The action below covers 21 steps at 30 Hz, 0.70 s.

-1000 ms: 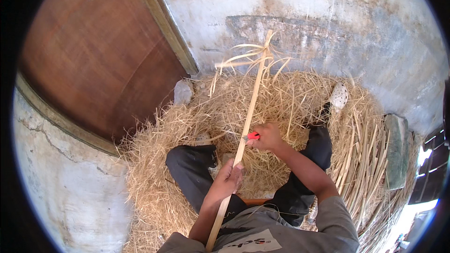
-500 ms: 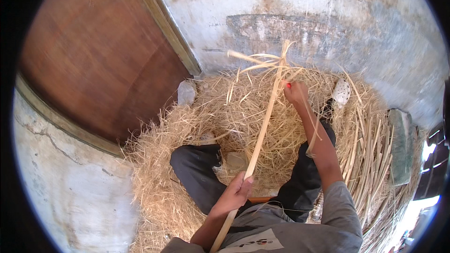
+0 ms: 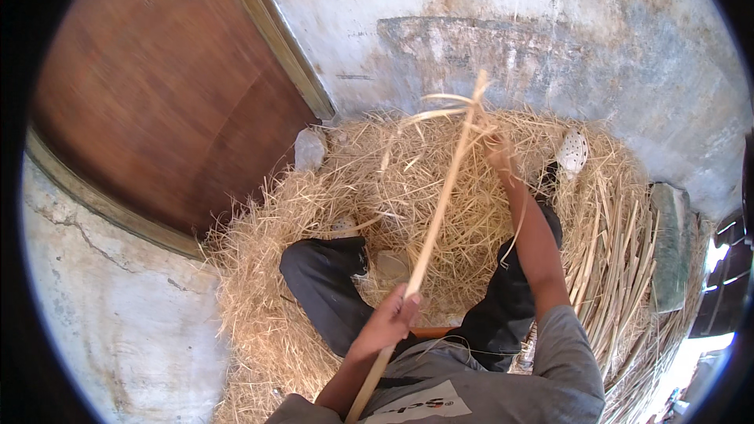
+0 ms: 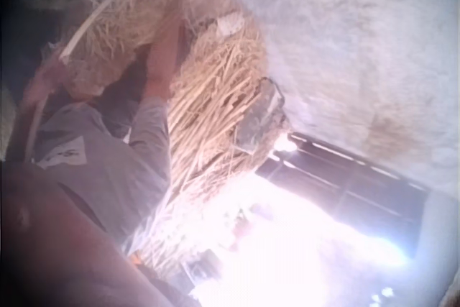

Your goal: The person sits on a bed of straw and uses a red utility knife to shave the surface of a long bamboo pole. They hold the pole with their left hand and scrape the knife along its length with their right hand, removing thin strips of material.

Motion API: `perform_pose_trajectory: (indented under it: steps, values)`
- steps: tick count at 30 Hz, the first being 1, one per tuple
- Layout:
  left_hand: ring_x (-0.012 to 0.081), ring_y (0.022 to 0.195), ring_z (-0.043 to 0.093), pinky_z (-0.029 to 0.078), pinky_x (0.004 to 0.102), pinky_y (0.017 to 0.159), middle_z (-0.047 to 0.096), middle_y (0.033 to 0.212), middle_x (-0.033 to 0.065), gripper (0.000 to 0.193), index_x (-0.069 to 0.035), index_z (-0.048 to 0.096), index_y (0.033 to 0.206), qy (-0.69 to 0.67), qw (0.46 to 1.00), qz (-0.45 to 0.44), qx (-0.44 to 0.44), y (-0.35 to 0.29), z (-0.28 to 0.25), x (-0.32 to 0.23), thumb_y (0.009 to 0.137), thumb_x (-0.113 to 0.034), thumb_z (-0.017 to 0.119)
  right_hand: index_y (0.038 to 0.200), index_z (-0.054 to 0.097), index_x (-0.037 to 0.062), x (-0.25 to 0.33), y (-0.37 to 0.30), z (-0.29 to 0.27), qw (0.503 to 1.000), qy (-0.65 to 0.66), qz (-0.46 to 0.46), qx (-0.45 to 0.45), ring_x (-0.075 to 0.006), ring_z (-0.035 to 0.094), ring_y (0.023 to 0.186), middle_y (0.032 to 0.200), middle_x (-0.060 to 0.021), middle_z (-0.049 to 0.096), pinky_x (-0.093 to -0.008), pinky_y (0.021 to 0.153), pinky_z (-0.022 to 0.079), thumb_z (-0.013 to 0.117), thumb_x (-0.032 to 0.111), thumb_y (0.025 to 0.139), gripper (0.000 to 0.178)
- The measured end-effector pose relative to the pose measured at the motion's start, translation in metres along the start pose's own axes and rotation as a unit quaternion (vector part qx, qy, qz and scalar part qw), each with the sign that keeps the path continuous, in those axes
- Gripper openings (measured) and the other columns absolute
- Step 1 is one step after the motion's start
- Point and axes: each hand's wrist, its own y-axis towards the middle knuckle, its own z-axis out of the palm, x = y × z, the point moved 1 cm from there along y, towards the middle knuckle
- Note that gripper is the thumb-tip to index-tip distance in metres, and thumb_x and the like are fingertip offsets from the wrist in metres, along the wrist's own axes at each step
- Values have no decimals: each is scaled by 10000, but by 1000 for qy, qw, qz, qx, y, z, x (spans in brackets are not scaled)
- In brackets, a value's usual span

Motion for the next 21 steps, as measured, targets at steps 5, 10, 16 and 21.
perform_pose_trajectory:
  steps: [5, 10, 16, 21]
  values:
    - [57, 481, 402, 343, 216, 448, 460, 639, -18, 231, -46, 478, 1194, 17, 993, 48, -109, 11, -30, -16, 1021, -192, 436, 748, 689, 64, 182, -51, 13, 932, -231, 54, 273, -306, 638, 642, 644, -172, 609, -427, 578, 482, 549, 663, 815, 619]
    - [50, 506, 397, 339, 218, 458, 448, 644, -16, 273, -48, 455, 1264, 25, 992, 86, -94, 16, -30, -18, 1018, -164, 432, 699, 661, 76, 215, -104, 26, 905, -179, -147, 356, -328, 617, 581, 595, -150, 602, -422, 539, 470, 566, 707, 773, 642]
    - [43, 545, 376, 316, 217, 488, 395, 658, -53, 362, -72, 408, 1367, 20, 994, 84, -67, 6, -18, 1, 1009, -122, 436, 595, 589, 96, 154, -76, 38, 961, -207, -28, 180, -279, 547, 452, 486, -103, 519, -394, 457, 426, 541, 708, 797, 647]
    - [116, 619, 499, 441, 263, 593, 536, 726, 21, 457, -63, 397, 1422, 154, 969, 118, -154, 6, -25, -12, 974, -93, 479, 702, 686, 121, 203, -110, 39, 906, -228, -95, 345, -275, 635, 554, 605, -102, 627, -407, 531, 491, 576, 711, 759, 602]
